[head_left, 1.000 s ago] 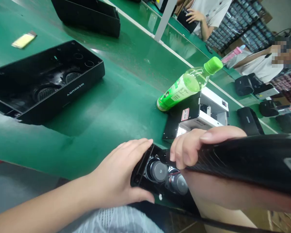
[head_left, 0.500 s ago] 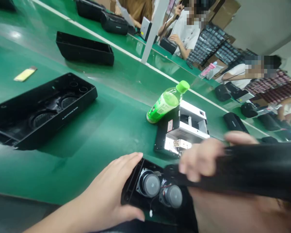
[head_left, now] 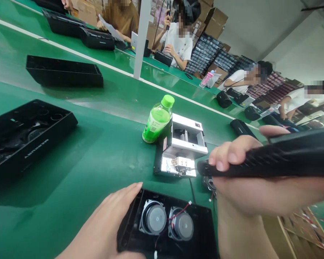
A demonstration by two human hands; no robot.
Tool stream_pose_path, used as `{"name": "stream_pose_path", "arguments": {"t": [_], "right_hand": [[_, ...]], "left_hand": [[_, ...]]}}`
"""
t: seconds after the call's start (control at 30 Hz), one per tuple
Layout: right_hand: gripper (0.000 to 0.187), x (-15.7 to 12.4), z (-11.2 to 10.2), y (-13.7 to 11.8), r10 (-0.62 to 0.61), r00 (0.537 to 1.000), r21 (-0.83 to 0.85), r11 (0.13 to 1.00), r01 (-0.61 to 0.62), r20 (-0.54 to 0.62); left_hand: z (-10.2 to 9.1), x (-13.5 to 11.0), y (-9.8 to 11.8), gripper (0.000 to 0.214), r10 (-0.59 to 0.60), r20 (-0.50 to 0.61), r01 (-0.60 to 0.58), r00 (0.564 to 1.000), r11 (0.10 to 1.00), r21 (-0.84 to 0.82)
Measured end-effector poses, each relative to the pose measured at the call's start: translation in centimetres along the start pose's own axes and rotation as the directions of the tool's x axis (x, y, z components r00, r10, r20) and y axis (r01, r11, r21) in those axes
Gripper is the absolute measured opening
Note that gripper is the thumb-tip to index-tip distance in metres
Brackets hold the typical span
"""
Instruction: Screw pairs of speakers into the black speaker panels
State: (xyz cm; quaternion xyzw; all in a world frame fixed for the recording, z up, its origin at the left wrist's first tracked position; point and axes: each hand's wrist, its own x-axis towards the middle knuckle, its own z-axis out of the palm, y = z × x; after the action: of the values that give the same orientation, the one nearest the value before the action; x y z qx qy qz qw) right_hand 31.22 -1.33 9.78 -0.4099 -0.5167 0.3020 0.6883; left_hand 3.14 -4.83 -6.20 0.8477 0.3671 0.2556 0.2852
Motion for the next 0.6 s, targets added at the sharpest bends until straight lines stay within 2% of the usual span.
{"name": "stream_pose_path", "arguments": {"t": [0.13,0.27,0.37,0.47,0.6], "right_hand": [[0.066,0.2,2.1,1.3,-0.004,0.999,-0.012,1.0,0.003,-0.048],[0.071,0.2,2.7,1.7,-0.012,0.984,0.018,1.0,0.015,-0.178],[0.073,0.3,2.6,2.0,-0.053,0.974,-0.037,0.998,0.045,-0.222],[0.08,0.5,1.9,2.9,-0.106,0.975,-0.069,0.993,0.094,-0.197],[0.081,0.1,0.9,3.2,-0.01,0.983,-0.014,1.0,0.008,-0.185]], "left_hand": [[0.2,-0.4,-0.7,0.133,0.002,0.009,-0.002,1.0,1.0,0.007],[0.0,-0.2,-0.7,0.117,0.03,-0.018,-0.03,0.999,1.0,0.003],[-0.2,0.3,-0.4,0.117,0.04,-0.012,-0.04,0.999,0.999,0.001],[-0.2,0.4,-0.4,0.123,0.031,-0.005,-0.031,1.0,0.999,-0.012],[0.0,-0.2,-0.8,0.129,0.015,0.016,-0.014,1.0,0.999,-0.051]]}}
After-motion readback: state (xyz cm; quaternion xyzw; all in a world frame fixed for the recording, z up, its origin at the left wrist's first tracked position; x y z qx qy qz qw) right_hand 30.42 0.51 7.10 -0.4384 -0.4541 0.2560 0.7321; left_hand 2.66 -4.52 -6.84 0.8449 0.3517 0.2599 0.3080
